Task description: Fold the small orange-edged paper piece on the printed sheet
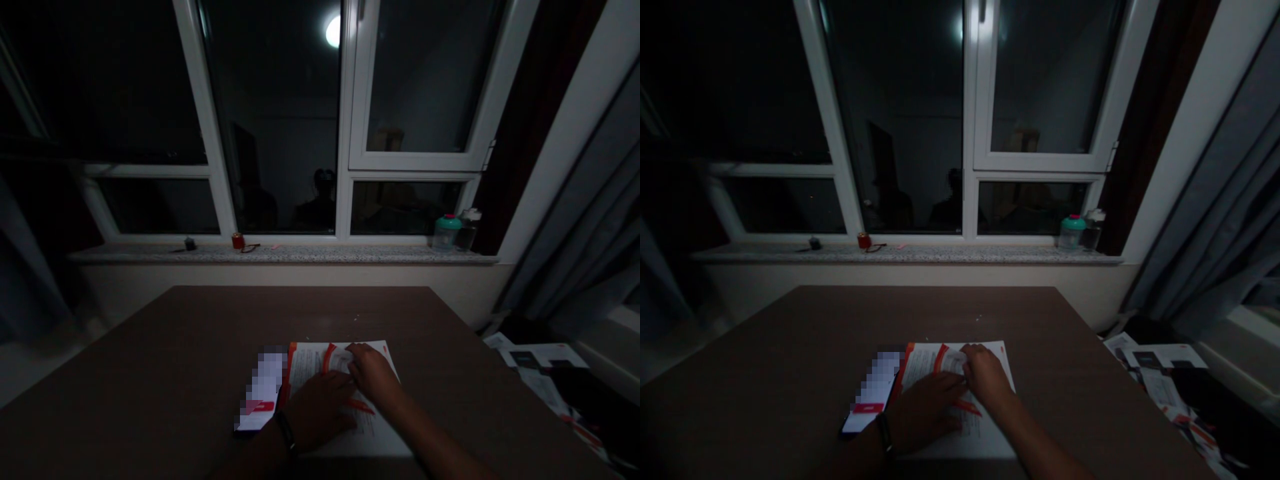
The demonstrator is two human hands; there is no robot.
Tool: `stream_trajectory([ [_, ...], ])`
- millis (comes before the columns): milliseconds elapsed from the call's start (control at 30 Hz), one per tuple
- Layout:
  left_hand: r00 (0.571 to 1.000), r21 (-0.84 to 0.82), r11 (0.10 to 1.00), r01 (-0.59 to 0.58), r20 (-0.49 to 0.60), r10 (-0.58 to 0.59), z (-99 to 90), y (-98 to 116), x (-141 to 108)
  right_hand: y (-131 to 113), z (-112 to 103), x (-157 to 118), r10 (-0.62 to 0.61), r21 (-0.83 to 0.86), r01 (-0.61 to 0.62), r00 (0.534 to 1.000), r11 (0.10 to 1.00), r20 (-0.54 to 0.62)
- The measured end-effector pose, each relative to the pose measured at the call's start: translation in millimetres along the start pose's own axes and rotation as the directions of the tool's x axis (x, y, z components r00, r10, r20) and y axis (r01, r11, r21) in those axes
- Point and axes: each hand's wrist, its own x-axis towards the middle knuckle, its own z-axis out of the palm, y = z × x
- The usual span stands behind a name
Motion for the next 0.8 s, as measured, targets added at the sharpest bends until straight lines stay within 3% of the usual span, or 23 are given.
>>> stream_trajectory([
  [367, 0.998, 0.070, 0.998, -0.003, 0.055, -0.001, -6.2, 7.6, 2.8, -6.9, -3.4, 1.1, 0.019, -0.058, -0.017, 0.999, 0.998, 0.035],
  [800, 1.000, 0.046, 0.999, -0.009, 0.009, 0.009, 3.1, 3.3, 1.7, -9.1, -3.0, 3.4, 0.070, -0.147, -0.067, 0.997, 0.987, 0.015],
])
